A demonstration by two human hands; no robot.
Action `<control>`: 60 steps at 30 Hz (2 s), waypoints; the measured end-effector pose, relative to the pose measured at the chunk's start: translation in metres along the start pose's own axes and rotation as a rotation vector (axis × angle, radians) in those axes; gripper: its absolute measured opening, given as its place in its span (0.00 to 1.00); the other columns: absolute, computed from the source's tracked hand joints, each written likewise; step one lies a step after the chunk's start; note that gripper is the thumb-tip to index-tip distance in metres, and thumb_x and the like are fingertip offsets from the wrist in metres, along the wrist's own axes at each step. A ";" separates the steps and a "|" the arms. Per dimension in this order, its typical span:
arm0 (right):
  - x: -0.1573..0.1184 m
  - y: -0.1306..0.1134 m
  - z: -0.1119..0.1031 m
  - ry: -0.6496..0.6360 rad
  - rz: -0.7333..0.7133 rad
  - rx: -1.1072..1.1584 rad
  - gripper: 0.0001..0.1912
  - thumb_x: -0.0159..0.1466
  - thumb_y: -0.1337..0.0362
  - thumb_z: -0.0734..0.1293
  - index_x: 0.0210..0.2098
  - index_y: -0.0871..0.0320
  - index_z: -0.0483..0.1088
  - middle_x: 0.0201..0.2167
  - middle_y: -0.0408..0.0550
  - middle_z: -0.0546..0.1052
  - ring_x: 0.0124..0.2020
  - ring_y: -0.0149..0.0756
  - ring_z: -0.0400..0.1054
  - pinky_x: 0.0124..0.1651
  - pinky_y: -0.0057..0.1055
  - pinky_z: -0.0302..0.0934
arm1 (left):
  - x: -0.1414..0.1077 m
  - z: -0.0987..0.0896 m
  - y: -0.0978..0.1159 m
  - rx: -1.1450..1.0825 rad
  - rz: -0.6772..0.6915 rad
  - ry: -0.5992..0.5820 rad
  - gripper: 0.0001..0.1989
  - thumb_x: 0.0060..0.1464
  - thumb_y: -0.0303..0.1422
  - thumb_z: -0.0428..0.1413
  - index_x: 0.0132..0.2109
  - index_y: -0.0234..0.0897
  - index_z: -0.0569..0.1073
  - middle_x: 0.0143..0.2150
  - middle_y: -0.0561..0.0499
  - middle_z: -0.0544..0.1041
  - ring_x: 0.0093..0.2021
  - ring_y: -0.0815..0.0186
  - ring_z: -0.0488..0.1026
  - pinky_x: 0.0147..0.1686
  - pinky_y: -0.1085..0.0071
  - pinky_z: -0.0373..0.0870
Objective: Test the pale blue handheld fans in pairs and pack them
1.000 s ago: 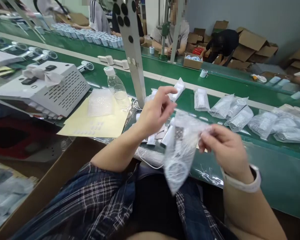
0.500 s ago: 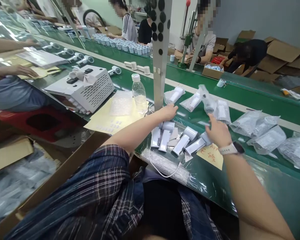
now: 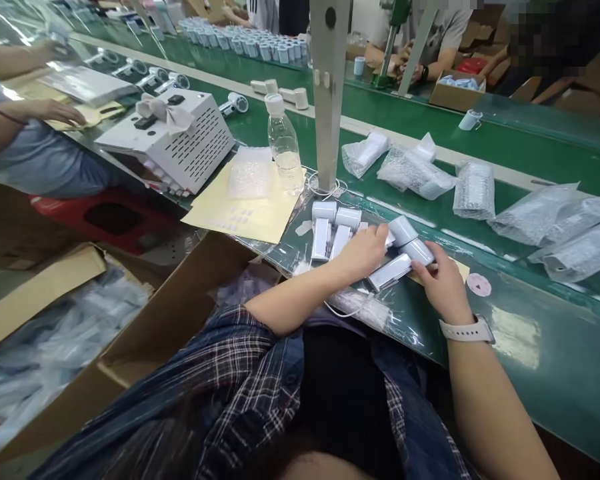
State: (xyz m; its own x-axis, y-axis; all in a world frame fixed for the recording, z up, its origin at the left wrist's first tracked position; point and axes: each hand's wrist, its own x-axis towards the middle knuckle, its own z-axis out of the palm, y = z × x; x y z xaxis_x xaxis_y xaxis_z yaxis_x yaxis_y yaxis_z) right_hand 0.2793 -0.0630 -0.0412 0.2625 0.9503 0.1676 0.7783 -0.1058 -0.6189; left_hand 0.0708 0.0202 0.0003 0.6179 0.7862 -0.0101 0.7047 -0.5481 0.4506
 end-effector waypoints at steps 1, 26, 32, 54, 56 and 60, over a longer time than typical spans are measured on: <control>-0.006 -0.003 -0.002 0.018 0.010 0.028 0.35 0.69 0.39 0.65 0.66 0.56 0.71 0.55 0.60 0.80 0.42 0.50 0.76 0.49 0.49 0.73 | -0.001 -0.003 -0.004 -0.077 -0.003 0.037 0.23 0.67 0.27 0.56 0.66 0.28 0.61 0.63 0.31 0.74 0.63 0.50 0.75 0.61 0.56 0.72; -0.082 -0.117 0.035 -0.275 -0.072 0.252 0.13 0.72 0.53 0.60 0.38 0.53 0.68 0.33 0.52 0.80 0.36 0.45 0.76 0.43 0.41 0.70 | -0.041 -0.042 -0.032 -1.281 -0.090 0.237 0.65 0.41 0.83 0.20 0.55 0.38 0.72 0.59 0.33 0.79 0.65 0.43 0.75 0.52 0.51 0.80; -0.065 -0.126 0.013 -0.433 0.003 0.682 0.19 0.71 0.46 0.68 0.37 0.55 0.76 0.22 0.43 0.77 0.26 0.38 0.73 0.33 0.33 0.67 | -0.042 -0.041 -0.025 -1.588 0.000 0.204 0.53 0.41 0.85 0.34 0.39 0.39 0.69 0.55 0.35 0.80 0.67 0.42 0.73 0.57 0.49 0.78; -0.073 -0.135 0.019 -0.318 0.115 0.741 0.29 0.69 0.39 0.71 0.24 0.55 0.73 0.16 0.42 0.71 0.20 0.34 0.69 0.27 0.31 0.65 | -0.032 -0.022 -0.022 -1.805 0.048 0.197 0.50 0.26 0.86 0.51 0.25 0.39 0.68 0.45 0.37 0.85 0.54 0.45 0.82 0.49 0.54 0.81; -0.073 -0.136 0.019 -0.331 0.080 0.703 0.29 0.69 0.39 0.71 0.23 0.55 0.72 0.17 0.44 0.72 0.20 0.34 0.69 0.27 0.31 0.64 | -0.033 -0.023 -0.023 -1.801 0.026 0.173 0.50 0.26 0.86 0.49 0.25 0.39 0.68 0.46 0.37 0.85 0.54 0.44 0.82 0.48 0.54 0.82; -0.080 -0.140 0.030 -0.211 0.159 0.851 0.24 0.70 0.44 0.72 0.27 0.55 0.73 0.17 0.41 0.70 0.21 0.35 0.69 0.29 0.33 0.67 | -0.033 -0.023 -0.020 -1.796 0.016 0.206 0.50 0.27 0.86 0.50 0.26 0.39 0.69 0.46 0.36 0.85 0.56 0.44 0.81 0.52 0.53 0.81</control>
State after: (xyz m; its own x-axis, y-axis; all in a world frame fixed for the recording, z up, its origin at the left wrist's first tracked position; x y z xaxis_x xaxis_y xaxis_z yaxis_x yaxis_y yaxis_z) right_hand 0.1323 -0.1159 0.0089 0.1552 0.9859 -0.0620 0.0317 -0.0677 -0.9972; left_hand 0.0284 0.0122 0.0117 0.4727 0.8803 0.0396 -0.5825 0.2785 0.7637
